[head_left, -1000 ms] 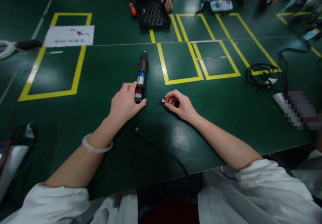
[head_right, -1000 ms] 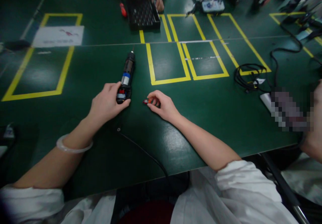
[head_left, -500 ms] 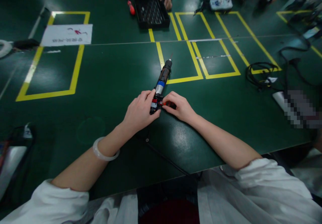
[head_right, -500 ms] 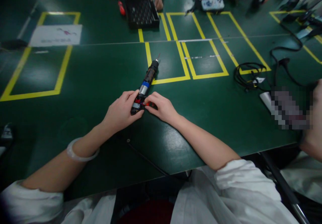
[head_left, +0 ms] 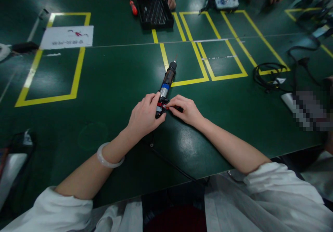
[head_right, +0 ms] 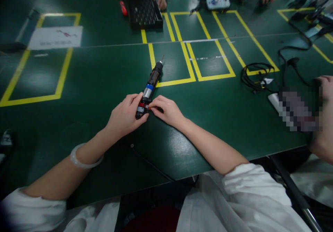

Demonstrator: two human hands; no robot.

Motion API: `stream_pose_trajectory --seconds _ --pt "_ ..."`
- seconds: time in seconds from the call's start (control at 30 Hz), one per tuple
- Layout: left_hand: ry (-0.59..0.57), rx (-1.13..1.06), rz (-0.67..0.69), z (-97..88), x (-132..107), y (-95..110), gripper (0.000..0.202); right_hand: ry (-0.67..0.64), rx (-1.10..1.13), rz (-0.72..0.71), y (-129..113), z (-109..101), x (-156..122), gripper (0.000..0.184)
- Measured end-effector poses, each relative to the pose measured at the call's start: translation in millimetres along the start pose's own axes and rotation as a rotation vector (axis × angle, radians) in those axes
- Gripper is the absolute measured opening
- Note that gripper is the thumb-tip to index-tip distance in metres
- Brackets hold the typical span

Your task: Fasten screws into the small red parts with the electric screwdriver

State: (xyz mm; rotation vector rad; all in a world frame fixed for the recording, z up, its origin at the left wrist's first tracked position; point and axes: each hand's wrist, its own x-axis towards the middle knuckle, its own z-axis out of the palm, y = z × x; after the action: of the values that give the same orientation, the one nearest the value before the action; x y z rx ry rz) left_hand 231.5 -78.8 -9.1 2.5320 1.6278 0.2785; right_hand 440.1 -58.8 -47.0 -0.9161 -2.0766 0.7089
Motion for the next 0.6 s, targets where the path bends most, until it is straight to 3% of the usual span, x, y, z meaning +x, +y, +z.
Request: stream_pose_trajectory --seconds 0.33,0.6 --pt "0.031 0.101 -0.053 -0.2 5.2 12.0 0.067 0.017 0.022 -0.003 -2.6 1.4 0.8 0.013" --pt "0.022 0.133 -0.037 -1.5 4.7 1.1 0.066 0.009 0.03 0.025 -3.2 -0.4 -0.3 0.015"
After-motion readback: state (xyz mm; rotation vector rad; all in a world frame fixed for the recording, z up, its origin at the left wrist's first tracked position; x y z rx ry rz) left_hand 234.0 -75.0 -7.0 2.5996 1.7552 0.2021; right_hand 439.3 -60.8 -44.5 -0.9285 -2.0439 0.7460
